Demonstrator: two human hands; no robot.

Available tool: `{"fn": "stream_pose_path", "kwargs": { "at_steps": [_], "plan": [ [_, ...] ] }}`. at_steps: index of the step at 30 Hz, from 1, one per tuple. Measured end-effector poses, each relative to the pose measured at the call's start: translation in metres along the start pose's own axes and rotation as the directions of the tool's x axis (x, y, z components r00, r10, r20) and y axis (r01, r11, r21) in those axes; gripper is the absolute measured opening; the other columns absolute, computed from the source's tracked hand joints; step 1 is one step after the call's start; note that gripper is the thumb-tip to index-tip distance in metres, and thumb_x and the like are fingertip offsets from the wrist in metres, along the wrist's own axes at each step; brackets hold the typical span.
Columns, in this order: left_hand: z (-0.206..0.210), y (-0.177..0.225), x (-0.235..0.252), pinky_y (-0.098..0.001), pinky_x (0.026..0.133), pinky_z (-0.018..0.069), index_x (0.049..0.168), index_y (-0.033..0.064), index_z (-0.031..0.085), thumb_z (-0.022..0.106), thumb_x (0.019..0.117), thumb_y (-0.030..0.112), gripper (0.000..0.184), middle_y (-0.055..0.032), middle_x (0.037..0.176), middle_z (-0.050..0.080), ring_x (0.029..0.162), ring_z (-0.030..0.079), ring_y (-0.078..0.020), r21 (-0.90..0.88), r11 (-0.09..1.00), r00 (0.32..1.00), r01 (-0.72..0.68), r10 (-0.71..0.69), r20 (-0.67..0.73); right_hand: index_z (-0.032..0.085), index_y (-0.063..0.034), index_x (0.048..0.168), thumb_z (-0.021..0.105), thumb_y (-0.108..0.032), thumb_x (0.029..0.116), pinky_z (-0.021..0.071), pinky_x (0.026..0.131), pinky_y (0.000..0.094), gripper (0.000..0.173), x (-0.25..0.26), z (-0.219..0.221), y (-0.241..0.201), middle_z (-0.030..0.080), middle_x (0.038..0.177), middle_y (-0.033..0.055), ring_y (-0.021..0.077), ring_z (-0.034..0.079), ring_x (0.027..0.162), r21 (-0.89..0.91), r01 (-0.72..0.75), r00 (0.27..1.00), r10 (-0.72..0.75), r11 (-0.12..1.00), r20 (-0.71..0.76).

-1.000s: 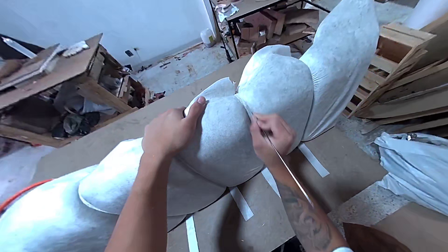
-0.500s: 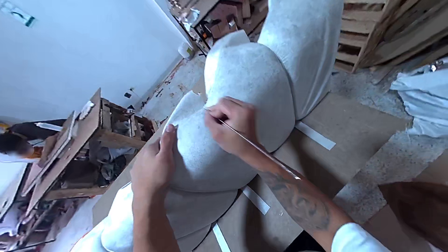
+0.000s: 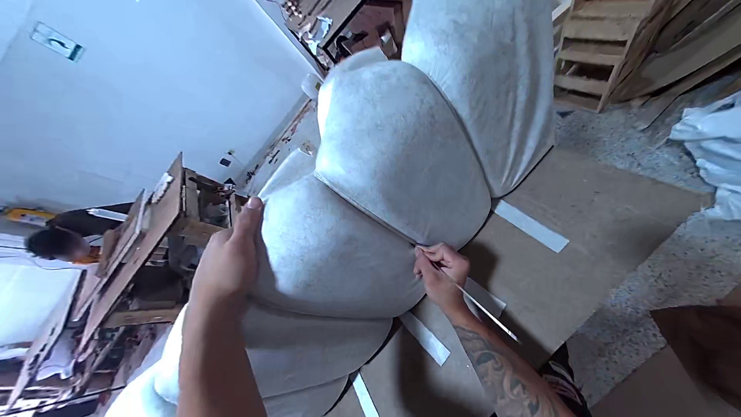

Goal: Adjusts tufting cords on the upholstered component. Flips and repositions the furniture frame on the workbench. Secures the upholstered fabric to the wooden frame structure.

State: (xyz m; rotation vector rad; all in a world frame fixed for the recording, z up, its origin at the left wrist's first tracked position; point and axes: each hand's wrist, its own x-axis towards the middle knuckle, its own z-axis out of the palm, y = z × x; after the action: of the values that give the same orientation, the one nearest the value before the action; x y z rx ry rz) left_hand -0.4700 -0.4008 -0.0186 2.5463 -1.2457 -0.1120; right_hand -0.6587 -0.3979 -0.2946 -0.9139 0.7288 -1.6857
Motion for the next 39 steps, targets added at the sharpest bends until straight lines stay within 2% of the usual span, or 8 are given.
{"fn": "stream_pose_path", "kwargs": {
  "at_steps": [7,15,18,21,26,32,35,39],
  "plan": [
    [0.01,-0.007,0.051,-0.0443,0.091,0.0566,0.129,0.0243,0.063,0.036,0.099,0.074,0.065,0.0031,0.115,0.069,0.104,0.067,-0.0093,-0.337,0.941,0.993,0.03,0.012,0.12,0.067,0.0018,0.084,0.077,-0.001,0.0885,0.0635,0.053,0.0362,0.011,-0.003,-0.016,0.06,0.073,0.072,0.0127,0.0224,0.071,0.057,0.087,-0.129,0.96,0.146,0.988,-0.24],
    [0.019,-0.022,0.099,-0.0544,0.095,0.0541,0.136,0.0198,0.062,0.037,0.0932,0.082,0.079,-0.0061,0.123,0.07,0.112,0.067,-0.0199,-0.334,0.941,0.987,0.051,0.004,0.162,0.064,-0.0039,0.08,0.074,-0.003,0.0914,0.066,0.056,0.0395,0.015,-0.011,-0.046,0.043,0.075,0.072,0.009,0.0237,0.073,0.057,-0.129,-0.417,0.883,0.367,0.9,-0.293],
    [0.017,-0.028,0.109,-0.0644,0.091,0.0526,0.124,0.0114,0.069,0.032,0.0874,0.09,0.094,-0.0158,0.115,0.071,0.107,0.069,-0.0304,-0.228,0.973,0.994,0.019,0.005,0.106,0.066,-0.0012,0.08,0.075,0.001,0.0878,0.0648,0.055,0.038,0.012,0.033,-0.058,-0.02,0.074,0.069,0.0111,0.024,0.072,0.056,-0.123,-0.275,0.945,0.245,0.954,-0.216],
    [0.011,-0.026,0.089,-0.0694,0.083,0.0505,0.107,0.0054,0.072,0.026,0.0864,0.092,0.1,-0.0209,0.1,0.071,0.096,0.069,-0.0368,-0.133,0.991,0.996,0.034,-0.023,0.082,0.068,-0.0057,0.089,0.077,-0.007,0.0904,0.0641,0.055,0.0354,0.009,0.088,-0.062,-0.091,0.077,0.085,0.0071,0.0205,0.072,0.062,-0.241,-0.018,0.998,0.003,0.97,-0.063],
    [0.005,-0.022,0.068,-0.0804,0.08,0.045,0.099,0.0076,0.074,0.018,0.0846,0.094,0.104,-0.0251,0.096,0.071,0.097,0.068,-0.0475,-0.01,0.999,0.997,0.042,-0.042,0.058,0.069,-0.0038,0.083,0.079,-0.005,0.0862,0.0665,0.067,0.0338,0.011,0.237,-0.009,-0.133,0.079,0.093,0.0086,0.0166,0.077,0.078,-0.321,0.438,0.898,-0.422,0.84,0.122],
    [-0.002,-0.007,0.034,-0.0798,0.079,0.0447,0.103,0.0139,0.075,0.018,0.0834,0.095,0.102,-0.0224,0.097,0.072,0.098,0.068,-0.0459,0.036,0.993,0.993,0.115,-0.117,0.035,0.058,-0.0104,0.062,0.069,-0.008,0.0867,0.0479,0.051,0.0271,0.027,0.303,0.031,-0.126,0.064,0.066,0.0009,0.0086,0.06,0.059,-0.384,0.557,0.826,-0.446,0.736,0.344],
    [0.0,-0.002,0.027,-0.0799,0.083,0.0443,0.105,0.0124,0.076,0.018,0.0848,0.094,0.102,-0.0236,0.1,0.072,0.102,0.067,-0.0472,0.044,0.983,0.983,0.18,-0.181,0.021,0.056,-0.011,0.066,0.07,-0.011,0.0922,0.0511,0.05,0.026,0.03,0.271,-0.026,-0.117,0.063,0.071,0.0017,0.0106,0.062,0.062,-0.343,0.513,0.834,-0.363,0.787,0.415],
    [0.001,0.007,0.019,-0.0774,0.079,0.0455,0.097,0.0103,0.075,0.019,0.0869,0.092,0.099,-0.0216,0.093,0.071,0.097,0.068,-0.0453,0.043,0.977,0.978,0.208,-0.208,-0.015,0.06,-0.0099,0.064,0.071,-0.006,0.0843,0.059,0.056,0.026,0.023,0.265,-0.056,-0.102,0.071,0.078,0.0017,0.0092,0.068,0.068,-0.321,0.477,0.857,-0.354,0.818,0.374]
  ]
}}
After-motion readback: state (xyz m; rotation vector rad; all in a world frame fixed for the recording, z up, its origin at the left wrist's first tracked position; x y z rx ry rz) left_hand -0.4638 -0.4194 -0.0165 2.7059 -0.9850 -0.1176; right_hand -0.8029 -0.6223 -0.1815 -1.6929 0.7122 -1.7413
